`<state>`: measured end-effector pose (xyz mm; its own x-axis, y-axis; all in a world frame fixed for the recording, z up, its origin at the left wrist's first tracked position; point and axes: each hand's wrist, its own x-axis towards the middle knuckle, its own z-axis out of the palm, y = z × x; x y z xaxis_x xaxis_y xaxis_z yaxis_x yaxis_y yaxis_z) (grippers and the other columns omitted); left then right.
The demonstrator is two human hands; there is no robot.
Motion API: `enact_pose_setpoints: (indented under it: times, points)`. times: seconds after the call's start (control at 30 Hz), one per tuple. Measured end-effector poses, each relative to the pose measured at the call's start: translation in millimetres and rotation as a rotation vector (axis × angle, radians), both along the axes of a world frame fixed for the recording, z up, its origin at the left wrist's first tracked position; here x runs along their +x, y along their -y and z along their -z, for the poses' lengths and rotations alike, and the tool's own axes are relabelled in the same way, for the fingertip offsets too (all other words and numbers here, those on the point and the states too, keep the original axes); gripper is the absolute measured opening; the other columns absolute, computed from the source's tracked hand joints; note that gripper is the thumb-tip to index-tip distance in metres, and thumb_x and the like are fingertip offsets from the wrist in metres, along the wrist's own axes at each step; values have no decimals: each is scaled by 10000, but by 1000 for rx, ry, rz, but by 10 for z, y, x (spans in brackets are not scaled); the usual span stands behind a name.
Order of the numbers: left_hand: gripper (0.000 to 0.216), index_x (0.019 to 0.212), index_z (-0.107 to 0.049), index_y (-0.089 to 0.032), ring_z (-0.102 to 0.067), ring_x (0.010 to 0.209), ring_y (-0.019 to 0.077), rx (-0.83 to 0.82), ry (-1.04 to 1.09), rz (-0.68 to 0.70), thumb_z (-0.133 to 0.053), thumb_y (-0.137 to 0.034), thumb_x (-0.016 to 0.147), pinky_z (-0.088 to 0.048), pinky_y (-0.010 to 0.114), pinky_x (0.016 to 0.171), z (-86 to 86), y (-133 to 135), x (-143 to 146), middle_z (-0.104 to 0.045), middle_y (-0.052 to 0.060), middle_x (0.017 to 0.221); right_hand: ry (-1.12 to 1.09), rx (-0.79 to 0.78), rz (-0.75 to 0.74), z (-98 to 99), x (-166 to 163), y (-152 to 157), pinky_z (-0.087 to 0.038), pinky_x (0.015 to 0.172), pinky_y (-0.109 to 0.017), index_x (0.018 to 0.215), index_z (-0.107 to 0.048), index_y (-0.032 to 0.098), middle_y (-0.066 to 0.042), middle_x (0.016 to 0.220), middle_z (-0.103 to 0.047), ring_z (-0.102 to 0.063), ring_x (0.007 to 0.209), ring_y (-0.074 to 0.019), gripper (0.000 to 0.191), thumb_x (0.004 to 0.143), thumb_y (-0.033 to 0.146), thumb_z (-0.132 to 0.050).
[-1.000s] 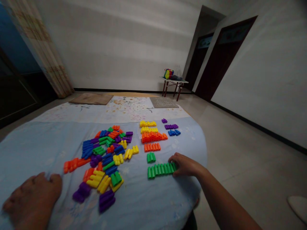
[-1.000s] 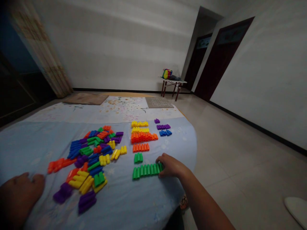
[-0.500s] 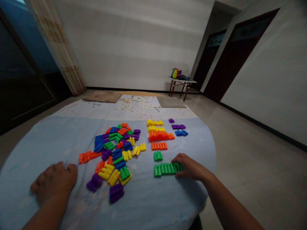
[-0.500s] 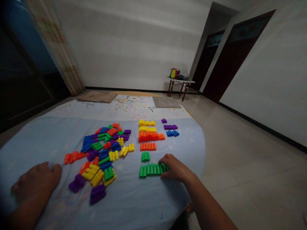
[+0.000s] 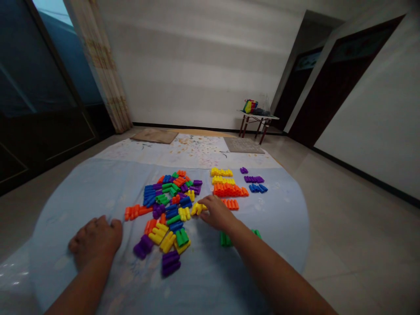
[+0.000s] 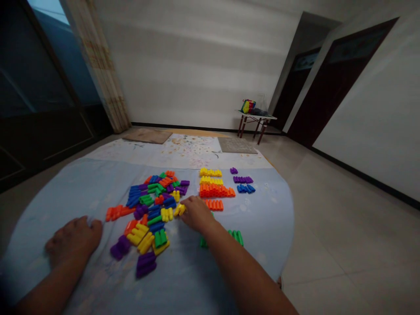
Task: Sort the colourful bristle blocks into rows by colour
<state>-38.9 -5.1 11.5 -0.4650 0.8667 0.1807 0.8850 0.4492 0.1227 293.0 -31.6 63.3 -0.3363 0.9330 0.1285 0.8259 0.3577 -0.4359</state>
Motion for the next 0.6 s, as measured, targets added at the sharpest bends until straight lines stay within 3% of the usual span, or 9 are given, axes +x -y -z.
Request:
enact_pose_setpoints:
  times: [0.2,0.43,0.6]
  points:
    - [561,1195,-497,-78,-466,1114,345,4,-10,6,-214,-409,841,-326,462,905,-34,28,22,-518,195,1237,161,3,-92,101,-79,-207,-416,892,-354,1203,-586,178,-117,1110,-611,-535,1042,-248,426,785,261,-617]
    - [600,1189,-484,-67,-472,1104,352,-56,-4,15,-130,-413,850,-322,440,896,-106,38,43,-514,199,1210,184,24,84,163,-97,-7,-452,806,-341,1092,-626,190,-106,1005,-616,-567,958,-251,485,736,517,-659]
    - [615,1204,-470,-57,-443,1132,387,-54,33,38,-178,-449,831,-310,475,902,6,-23,-72,-494,227,1239,177,-7,1,150,-44,48,-454,815,-345,1114,-605,218,-96,1055,-598,-558,979,-250,511,713,529,-671]
